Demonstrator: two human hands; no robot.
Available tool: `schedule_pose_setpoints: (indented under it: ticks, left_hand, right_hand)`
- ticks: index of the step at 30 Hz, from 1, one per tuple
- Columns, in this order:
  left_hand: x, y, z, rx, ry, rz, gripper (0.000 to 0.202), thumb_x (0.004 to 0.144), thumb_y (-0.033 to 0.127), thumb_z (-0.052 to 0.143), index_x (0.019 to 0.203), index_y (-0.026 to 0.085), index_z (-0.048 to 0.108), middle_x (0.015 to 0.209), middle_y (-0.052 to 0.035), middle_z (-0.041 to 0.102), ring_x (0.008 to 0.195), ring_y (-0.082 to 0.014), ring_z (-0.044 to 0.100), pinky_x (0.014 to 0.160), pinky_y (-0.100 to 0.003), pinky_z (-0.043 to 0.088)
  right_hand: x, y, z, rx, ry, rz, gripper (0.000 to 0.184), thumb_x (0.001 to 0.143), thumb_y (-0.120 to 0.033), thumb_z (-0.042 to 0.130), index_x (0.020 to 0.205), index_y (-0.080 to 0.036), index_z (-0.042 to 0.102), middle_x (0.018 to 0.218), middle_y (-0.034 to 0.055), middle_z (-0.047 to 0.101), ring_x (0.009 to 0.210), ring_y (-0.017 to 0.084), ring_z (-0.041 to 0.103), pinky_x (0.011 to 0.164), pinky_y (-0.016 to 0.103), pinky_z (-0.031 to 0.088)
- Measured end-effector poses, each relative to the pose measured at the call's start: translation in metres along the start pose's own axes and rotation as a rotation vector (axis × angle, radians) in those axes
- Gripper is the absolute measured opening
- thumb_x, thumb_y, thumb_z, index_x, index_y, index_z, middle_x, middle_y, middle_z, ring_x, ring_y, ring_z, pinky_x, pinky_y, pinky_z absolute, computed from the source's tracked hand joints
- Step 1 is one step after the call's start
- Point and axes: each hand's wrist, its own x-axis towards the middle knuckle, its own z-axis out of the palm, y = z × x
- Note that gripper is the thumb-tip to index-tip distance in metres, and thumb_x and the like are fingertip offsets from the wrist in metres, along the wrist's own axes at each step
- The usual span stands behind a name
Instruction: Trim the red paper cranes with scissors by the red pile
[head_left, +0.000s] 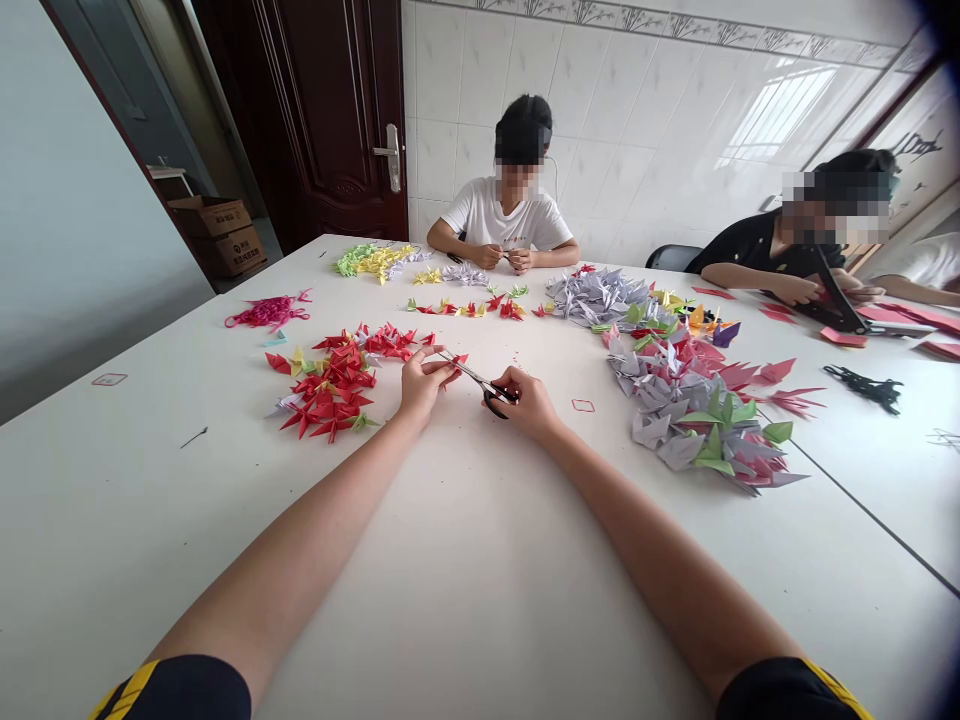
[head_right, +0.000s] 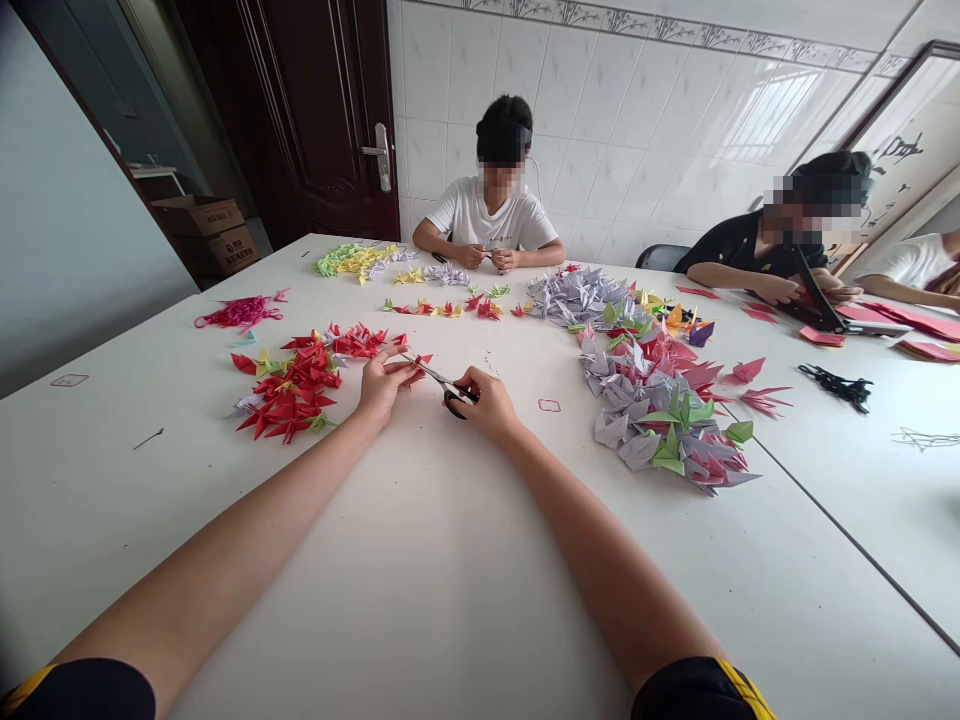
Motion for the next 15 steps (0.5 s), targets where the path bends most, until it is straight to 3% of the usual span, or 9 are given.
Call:
schedule_pose_setpoints:
  ticks: [10,15]
  left_hand:
    - [0.0019,-0.0031,-0.0010,0.038,0.024,0.019,0.047,0.063,0.020,0.077,0.105,0.016,0.058,0.077,-0.0058,0.073,0.071,-0.0207,0.072,0.069,-0.030,0.053]
    - [0.0010,-0.0023,-0.0008,0.037,0.021,0.022,0.045,0.063,0.021,0.077,0.103,0.016,0.058,0.077,-0.0062,0.073,0.072,-0.0209,0.072,0.071,-0.032,0.054]
  right_hand:
    - [0.0008,0.0039,-0.0001,-0.084,0.052,-0.034,0.018,0.068,-0.031,0.066,0.079,-0.022,0.056,0.074,-0.0003,0.061,0.063,0.014,0.045,0.060,0.027,0.034]
    - [0.0002,0.0023,-0.0001,-0.073,0.046,-0.030,0.017,0.068,-0.032,0.064,0.080,-0.022,0.056,0.074,-0.0001,0.061,0.064,0.014,0.045,0.061,0.028,0.035]
